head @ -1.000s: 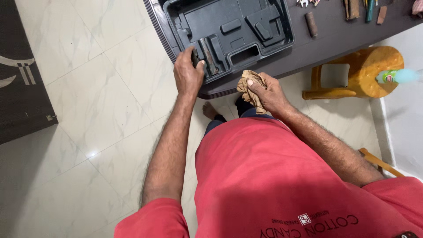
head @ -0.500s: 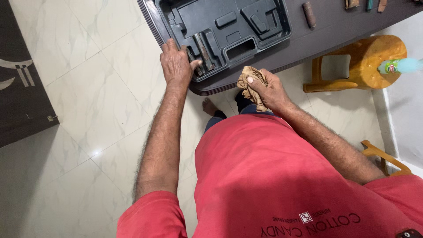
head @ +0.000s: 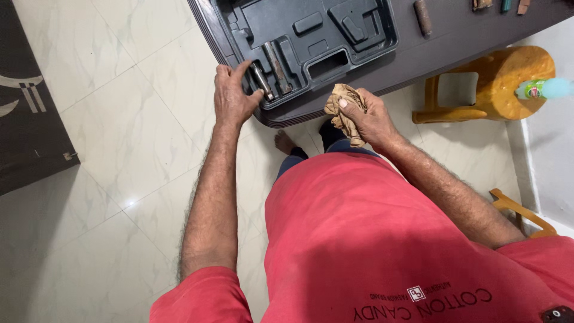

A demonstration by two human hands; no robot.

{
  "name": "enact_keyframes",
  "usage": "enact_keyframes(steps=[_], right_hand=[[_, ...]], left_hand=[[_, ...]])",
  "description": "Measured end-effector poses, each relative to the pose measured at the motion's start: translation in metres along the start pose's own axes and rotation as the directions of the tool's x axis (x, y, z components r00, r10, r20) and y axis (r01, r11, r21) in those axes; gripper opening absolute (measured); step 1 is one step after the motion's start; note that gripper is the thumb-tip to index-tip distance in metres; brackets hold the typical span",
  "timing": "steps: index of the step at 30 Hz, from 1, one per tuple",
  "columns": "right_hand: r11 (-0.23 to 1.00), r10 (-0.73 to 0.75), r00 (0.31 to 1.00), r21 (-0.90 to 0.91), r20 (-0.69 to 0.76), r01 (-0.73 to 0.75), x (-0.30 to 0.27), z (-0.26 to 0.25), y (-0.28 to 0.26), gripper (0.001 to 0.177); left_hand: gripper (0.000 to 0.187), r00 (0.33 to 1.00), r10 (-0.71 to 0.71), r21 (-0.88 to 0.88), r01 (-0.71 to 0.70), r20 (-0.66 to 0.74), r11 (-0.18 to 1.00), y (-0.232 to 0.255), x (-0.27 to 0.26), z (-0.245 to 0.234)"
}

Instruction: The person opens a toolbox, picks up metal tools from a table, wipes them with a cloth, and places them into the toolbox. The person repeats this process for several tools, including a wrench.

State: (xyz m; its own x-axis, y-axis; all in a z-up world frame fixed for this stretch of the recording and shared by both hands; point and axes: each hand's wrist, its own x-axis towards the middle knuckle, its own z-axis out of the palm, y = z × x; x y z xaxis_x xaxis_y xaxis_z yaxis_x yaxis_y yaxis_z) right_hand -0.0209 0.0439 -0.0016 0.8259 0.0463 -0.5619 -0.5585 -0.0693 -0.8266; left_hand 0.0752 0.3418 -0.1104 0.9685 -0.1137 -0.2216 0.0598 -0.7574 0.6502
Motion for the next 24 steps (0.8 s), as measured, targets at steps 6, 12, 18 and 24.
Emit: enact_keyframes(steps=[6,12,18,24], right_hand=[[1.000,0.010,1.000,-0.015,-0.004,-0.010,0.000,-0.001,-0.002,0.029],[1.000,0.024,1.000,0.000,-0.006,-0.024,-0.001,-0.002,0.000,0.028],[0.997,0.074,0.997,-0.014,-0.010,-0.074,0.000,-0.003,0.002,0.028],[0.997,0.078,0.997,-0.024,-0.004,-0.078,-0.003,-0.012,-0.003,0.031]], left_hand=[[0.067,1.000,-0.016,0.090,0.015,0.015,0.996,0.007,0.002,0.006],[0.081,0.998,-0.050,0.226,0.042,0.028,0.973,0.021,0.007,0.007],[0.079,0.997,-0.059,0.272,0.045,0.042,0.961,0.029,0.011,0.001],[0.064,0.992,0.097,0.270,-0.071,-0.084,0.960,0.056,-0.010,-0.014]])
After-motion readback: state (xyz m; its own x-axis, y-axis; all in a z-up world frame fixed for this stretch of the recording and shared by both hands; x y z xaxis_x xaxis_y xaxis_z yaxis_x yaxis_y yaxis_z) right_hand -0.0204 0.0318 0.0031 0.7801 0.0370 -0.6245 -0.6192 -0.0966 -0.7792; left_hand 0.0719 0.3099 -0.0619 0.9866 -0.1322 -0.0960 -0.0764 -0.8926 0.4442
